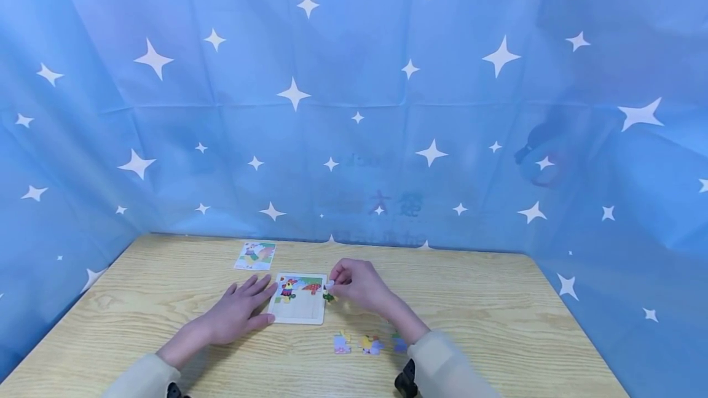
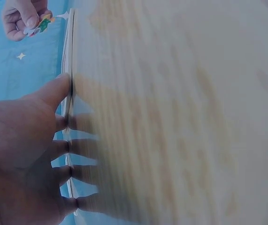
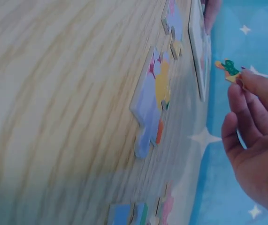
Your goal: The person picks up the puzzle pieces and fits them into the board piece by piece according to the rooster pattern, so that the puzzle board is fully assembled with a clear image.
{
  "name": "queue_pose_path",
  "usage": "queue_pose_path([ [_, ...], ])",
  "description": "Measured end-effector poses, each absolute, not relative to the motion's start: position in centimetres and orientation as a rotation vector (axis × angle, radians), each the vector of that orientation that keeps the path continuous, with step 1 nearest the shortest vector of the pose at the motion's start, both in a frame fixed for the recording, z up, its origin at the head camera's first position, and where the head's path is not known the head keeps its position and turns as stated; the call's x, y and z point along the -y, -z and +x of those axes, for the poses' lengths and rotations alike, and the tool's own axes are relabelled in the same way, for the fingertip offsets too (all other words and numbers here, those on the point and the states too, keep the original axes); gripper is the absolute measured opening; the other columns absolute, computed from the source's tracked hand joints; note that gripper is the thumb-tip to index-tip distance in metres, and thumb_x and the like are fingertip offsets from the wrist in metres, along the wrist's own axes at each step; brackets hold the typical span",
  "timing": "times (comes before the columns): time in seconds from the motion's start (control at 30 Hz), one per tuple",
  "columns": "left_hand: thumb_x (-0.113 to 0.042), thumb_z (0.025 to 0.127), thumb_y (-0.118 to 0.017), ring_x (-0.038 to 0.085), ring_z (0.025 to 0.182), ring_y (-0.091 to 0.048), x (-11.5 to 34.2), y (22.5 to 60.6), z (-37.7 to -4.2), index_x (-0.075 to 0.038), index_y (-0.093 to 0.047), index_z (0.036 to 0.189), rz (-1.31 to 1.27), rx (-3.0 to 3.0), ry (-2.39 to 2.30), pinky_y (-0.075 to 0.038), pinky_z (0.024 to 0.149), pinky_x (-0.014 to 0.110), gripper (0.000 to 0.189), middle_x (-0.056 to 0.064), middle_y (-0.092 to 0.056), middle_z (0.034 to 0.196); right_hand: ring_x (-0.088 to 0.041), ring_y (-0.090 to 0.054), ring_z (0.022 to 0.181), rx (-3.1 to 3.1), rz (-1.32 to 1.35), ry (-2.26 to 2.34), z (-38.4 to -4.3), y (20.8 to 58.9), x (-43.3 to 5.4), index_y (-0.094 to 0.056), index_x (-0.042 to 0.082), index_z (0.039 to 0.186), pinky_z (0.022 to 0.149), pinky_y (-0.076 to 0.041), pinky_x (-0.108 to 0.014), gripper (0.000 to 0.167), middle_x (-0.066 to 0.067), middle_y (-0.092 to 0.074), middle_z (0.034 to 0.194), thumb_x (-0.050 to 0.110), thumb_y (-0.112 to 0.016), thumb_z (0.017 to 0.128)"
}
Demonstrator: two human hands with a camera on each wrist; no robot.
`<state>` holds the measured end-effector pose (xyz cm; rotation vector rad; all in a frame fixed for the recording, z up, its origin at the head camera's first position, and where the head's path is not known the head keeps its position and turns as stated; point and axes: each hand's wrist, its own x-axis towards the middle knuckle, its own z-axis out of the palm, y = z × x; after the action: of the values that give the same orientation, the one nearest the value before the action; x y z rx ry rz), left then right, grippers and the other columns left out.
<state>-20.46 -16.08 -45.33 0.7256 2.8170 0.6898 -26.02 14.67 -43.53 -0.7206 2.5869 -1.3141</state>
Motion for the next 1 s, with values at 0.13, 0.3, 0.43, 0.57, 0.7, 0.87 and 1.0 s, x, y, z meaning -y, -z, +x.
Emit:
queue_pose_path([
  [0.13, -0.042, 0.104, -0.06, 0.052, 0.149, -0.021, 16.2, 45.5, -20.6, 0.001, -0.042, 0.155, 0.728, -2.819, -0.702, -0.017, 0.109, 0.078, 0.069, 0.027, -0.03, 0.162, -0.014, -0.065, 0.079, -2.561, -0.705, 1.367, -26.1, 43.6, -14.1, -0.068, 0.007, 0.1, 0.069, -0.053, -0.03, 0.01, 0.002, -0.068, 0.086, 0.009, -0.076, 0.094],
  [0.3, -0.042, 0.104, -0.058, 0.053, 0.148, -0.021, 16.4, 46.3, -20.9, 0.001, -0.042, 0.155, 0.756, -2.83, -0.715, -0.017, 0.108, 0.079, 0.069, 0.027, -0.03, 0.162, -0.015, -0.066, 0.079, -2.522, -0.748, 1.42, -26.4, 44.0, -13.5, -0.068, 0.003, 0.102, 0.069, -0.053, -0.03, 0.011, 0.0, -0.069, 0.087, 0.009, -0.075, 0.095],
  [0.43, -0.043, 0.104, -0.058, 0.051, 0.149, -0.02, 16.5, 47.0, -21.2, -0.001, -0.041, 0.156, 0.761, -2.844, -0.704, -0.017, 0.109, 0.078, 0.068, 0.025, -0.03, 0.163, -0.016, -0.066, 0.08, -2.524, -0.761, 1.431, -26.5, 44.2, -13.2, -0.068, 0.004, 0.101, 0.069, -0.053, -0.03, 0.009, -0.002, -0.068, 0.087, 0.007, -0.074, 0.095],
  [0.57, -0.043, 0.105, -0.058, 0.051, 0.15, -0.019, 16.5, 47.2, -21.3, -0.001, -0.041, 0.156, 0.772, -2.848, -0.708, -0.017, 0.109, 0.078, 0.068, 0.025, -0.029, 0.163, -0.016, -0.066, 0.079, -2.522, -0.731, 1.445, -26.5, 44.4, -13.0, -0.068, 0.004, 0.101, 0.069, -0.053, -0.03, 0.007, -0.002, -0.067, 0.086, 0.006, -0.073, 0.096],
  [0.7, -0.046, 0.105, -0.056, 0.052, 0.149, -0.02, 16.5, 47.1, -21.2, -0.001, -0.041, 0.156, 0.779, -2.848, -0.717, -0.016, 0.109, 0.079, 0.07, 0.026, -0.029, 0.163, -0.017, -0.067, 0.079, -2.51, -0.718, 1.455, -26.6, 44.6, -12.9, -0.068, 0.004, 0.101, 0.068, -0.053, -0.031, 0.006, -0.003, -0.067, 0.086, 0.005, -0.072, 0.097],
  [0.87, -0.048, 0.105, -0.054, 0.053, 0.148, -0.021, 16.5, 46.8, -21.0, 0.0, -0.041, 0.156, 0.785, -2.846, -0.72, -0.016, 0.109, 0.079, 0.071, 0.027, -0.029, 0.162, -0.018, -0.067, 0.079, -2.499, -0.717, 1.464, -26.6, 44.7, -12.7, -0.068, 0.003, 0.102, 0.067, -0.053, -0.031, 0.007, -0.004, -0.068, 0.086, 0.005, -0.072, 0.096],
  [1.0, -0.044, 0.105, -0.056, 0.054, 0.148, -0.021, 16.4, 46.2, -20.8, 0.002, -0.042, 0.155, 0.772, -2.832, -0.721, -0.016, 0.108, 0.079, 0.069, 0.028, -0.03, 0.161, -0.016, -0.066, 0.079, -2.495, -0.723, 1.448, -26.8, 45.0, -12.3, -0.068, 0.002, 0.101, 0.066, -0.052, -0.028, 0.008, -0.002, -0.068, 0.086, 0.004, -0.073, 0.095],
])
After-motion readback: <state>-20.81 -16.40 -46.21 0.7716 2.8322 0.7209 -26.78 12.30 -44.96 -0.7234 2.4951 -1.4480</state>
